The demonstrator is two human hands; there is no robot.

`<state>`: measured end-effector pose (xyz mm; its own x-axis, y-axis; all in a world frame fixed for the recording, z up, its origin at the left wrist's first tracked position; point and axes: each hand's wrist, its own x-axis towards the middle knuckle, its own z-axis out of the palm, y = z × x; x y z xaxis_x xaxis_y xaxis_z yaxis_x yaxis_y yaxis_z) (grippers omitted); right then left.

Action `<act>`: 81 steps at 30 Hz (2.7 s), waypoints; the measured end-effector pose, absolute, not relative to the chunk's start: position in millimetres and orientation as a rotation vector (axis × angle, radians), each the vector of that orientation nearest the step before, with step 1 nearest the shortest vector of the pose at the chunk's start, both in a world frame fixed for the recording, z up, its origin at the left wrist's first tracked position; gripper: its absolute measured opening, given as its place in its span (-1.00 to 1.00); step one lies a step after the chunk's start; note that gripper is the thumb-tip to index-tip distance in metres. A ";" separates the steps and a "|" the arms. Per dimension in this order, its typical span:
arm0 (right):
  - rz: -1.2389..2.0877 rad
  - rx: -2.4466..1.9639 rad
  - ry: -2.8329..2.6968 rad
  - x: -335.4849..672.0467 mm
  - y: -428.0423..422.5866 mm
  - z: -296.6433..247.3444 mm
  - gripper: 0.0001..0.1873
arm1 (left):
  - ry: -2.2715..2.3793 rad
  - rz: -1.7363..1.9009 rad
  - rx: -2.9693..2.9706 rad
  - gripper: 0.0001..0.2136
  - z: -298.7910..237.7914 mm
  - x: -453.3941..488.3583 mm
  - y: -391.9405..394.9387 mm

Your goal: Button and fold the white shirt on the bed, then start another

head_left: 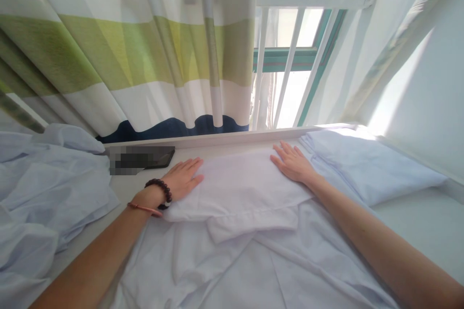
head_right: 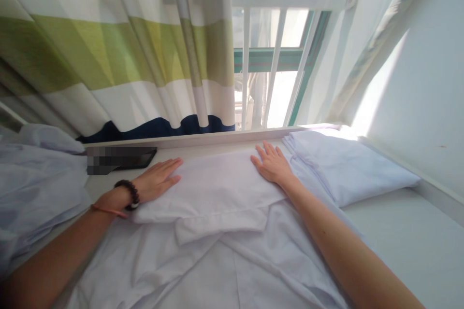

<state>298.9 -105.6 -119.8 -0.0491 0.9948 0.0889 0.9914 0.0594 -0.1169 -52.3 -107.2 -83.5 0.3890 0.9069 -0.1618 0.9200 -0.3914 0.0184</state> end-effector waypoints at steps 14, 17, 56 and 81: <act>-0.101 -2.039 -2.131 302.6 -103.5 -133.8 -0.38 | 1.353 -0.342 2.290 -0.66 -14.9 -59.7 -155.3; -0.112 -2.040 -2.134 302.8 -103.5 -134.5 -0.38 | 1.315 -0.485 2.303 -0.75 -24.3 -38.0 -171.0; -0.073 -2.249 -1.962 293.6 -112.5 -127.1 -0.28 | 2.015 -0.156 2.423 -0.31 -97.2 -43.3 -114.0; -0.327 -2.095 -2.102 358.9 -69.4 -39.7 -0.66 | 1.718 -0.284 2.558 -0.84 13.3 -60.1 -26.7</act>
<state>358.9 -69.4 -39.7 -0.0089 0.9650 0.2621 0.9990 -0.0028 0.0444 -60.1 -26.7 13.3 0.3670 0.9130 -0.1780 0.9218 -0.3827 -0.0624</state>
